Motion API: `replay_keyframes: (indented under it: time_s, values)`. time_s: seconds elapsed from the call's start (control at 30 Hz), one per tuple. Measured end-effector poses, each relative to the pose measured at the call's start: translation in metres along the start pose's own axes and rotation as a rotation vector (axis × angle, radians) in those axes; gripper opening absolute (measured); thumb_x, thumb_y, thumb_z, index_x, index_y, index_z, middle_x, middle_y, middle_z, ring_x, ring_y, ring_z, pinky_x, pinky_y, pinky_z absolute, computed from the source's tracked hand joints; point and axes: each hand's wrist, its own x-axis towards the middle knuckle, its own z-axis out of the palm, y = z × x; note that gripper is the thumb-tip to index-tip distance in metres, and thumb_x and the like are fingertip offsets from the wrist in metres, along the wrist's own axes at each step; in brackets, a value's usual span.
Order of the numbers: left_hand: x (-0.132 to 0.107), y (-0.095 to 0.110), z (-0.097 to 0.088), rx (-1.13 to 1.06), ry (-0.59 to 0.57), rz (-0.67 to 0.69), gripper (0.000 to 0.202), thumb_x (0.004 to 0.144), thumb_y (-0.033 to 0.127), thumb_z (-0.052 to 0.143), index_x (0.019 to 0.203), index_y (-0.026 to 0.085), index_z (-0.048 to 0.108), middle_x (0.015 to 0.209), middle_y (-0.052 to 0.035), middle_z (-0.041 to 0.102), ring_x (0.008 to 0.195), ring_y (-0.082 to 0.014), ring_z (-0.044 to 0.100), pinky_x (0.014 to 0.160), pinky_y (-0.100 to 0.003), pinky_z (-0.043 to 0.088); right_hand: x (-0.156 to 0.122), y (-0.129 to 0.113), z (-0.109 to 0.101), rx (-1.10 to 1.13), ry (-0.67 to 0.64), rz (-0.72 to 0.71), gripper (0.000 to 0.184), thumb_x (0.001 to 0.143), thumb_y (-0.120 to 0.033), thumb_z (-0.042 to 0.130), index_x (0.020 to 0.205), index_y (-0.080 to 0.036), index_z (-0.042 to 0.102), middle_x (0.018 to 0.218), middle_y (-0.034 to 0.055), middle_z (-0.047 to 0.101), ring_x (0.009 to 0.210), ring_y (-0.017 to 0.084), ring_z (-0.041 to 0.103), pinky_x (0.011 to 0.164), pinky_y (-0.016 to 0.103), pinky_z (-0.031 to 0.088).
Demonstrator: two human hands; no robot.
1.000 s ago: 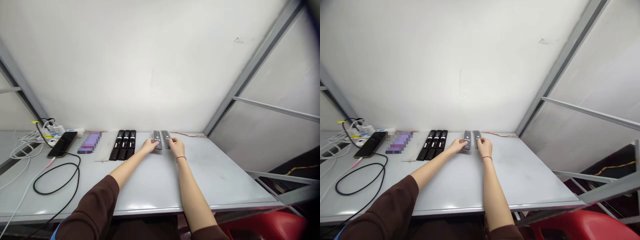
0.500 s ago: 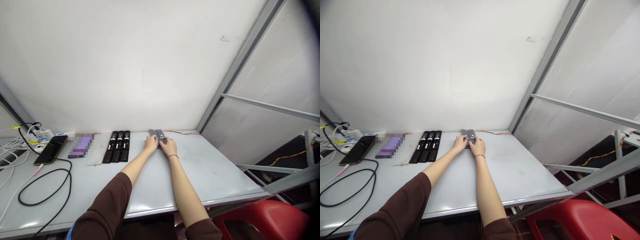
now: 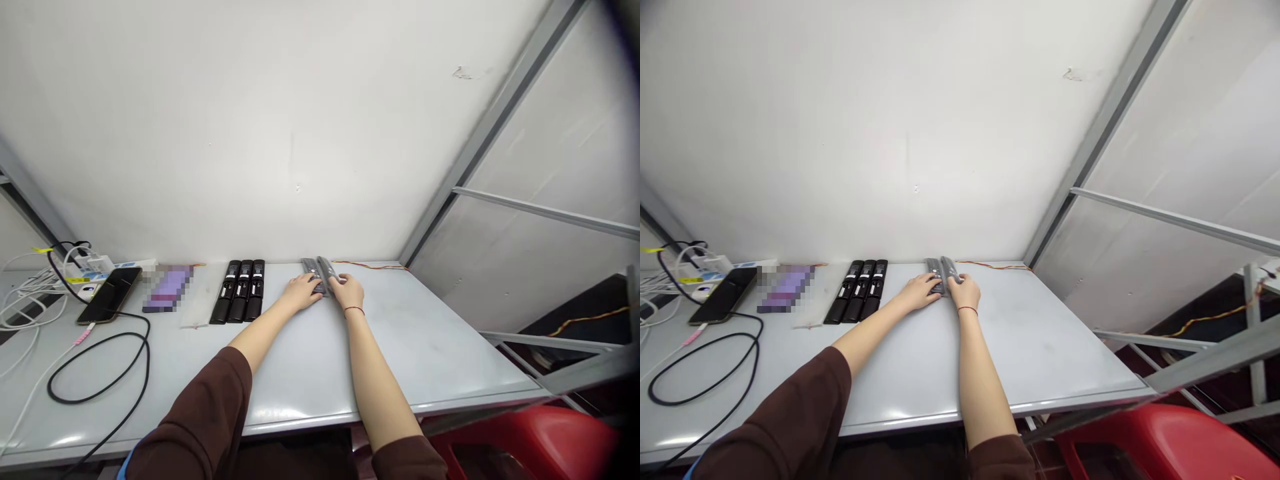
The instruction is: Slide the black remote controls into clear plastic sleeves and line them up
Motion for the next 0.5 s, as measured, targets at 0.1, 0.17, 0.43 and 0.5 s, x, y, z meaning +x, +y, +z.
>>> replay_keyframes:
  time_s: [0.1, 0.17, 0.43, 0.5]
  values:
    - [0.0, 0.001, -0.002, 0.023, 0.006, 0.004, 0.046, 0.083, 0.04, 0.053, 0.127, 0.025, 0.052, 0.141, -0.0095, 0.041, 0.129, -0.0279, 0.035, 0.104, -0.045, 0.03, 0.001, 0.001, -0.002, 0.031, -0.002, 0.024, 0.044, 0.079, -0.039, 0.05, 0.107, -0.008, 0.064, 0.093, 0.0162, 0.07, 0.086, 0.025, 0.065, 0.078, 0.035, 0.046]
    - [0.0, 0.002, -0.003, 0.025, 0.011, 0.01, 0.044, 0.083, 0.039, 0.054, 0.125, 0.026, 0.053, 0.141, -0.0091, 0.042, 0.129, -0.0277, 0.034, 0.104, -0.046, 0.029, 0.0, 0.001, -0.001, 0.028, -0.003, 0.01, 0.043, 0.078, -0.038, 0.051, 0.108, -0.009, 0.064, 0.095, 0.0159, 0.07, 0.087, 0.026, 0.065, 0.079, 0.035, 0.046]
    - [0.0, 0.002, -0.003, -0.011, -0.006, -0.008, 0.045, 0.084, 0.04, 0.053, 0.126, 0.025, 0.052, 0.141, -0.0117, 0.041, 0.126, -0.0303, 0.04, 0.101, -0.048, 0.032, -0.005, -0.003, 0.008, -0.136, -0.028, -0.168, 0.036, 0.078, -0.032, 0.054, 0.106, -0.015, 0.067, 0.101, 0.0144, 0.068, 0.094, 0.025, 0.062, 0.083, 0.033, 0.044]
    - [0.001, 0.001, -0.001, -0.007, -0.003, -0.007, 0.045, 0.084, 0.041, 0.053, 0.126, 0.025, 0.052, 0.141, -0.0113, 0.04, 0.126, -0.0303, 0.04, 0.101, -0.048, 0.032, -0.005, -0.003, 0.008, -0.184, -0.034, -0.196, 0.036, 0.08, -0.032, 0.052, 0.108, -0.014, 0.067, 0.102, 0.0156, 0.066, 0.095, 0.026, 0.061, 0.083, 0.033, 0.043]
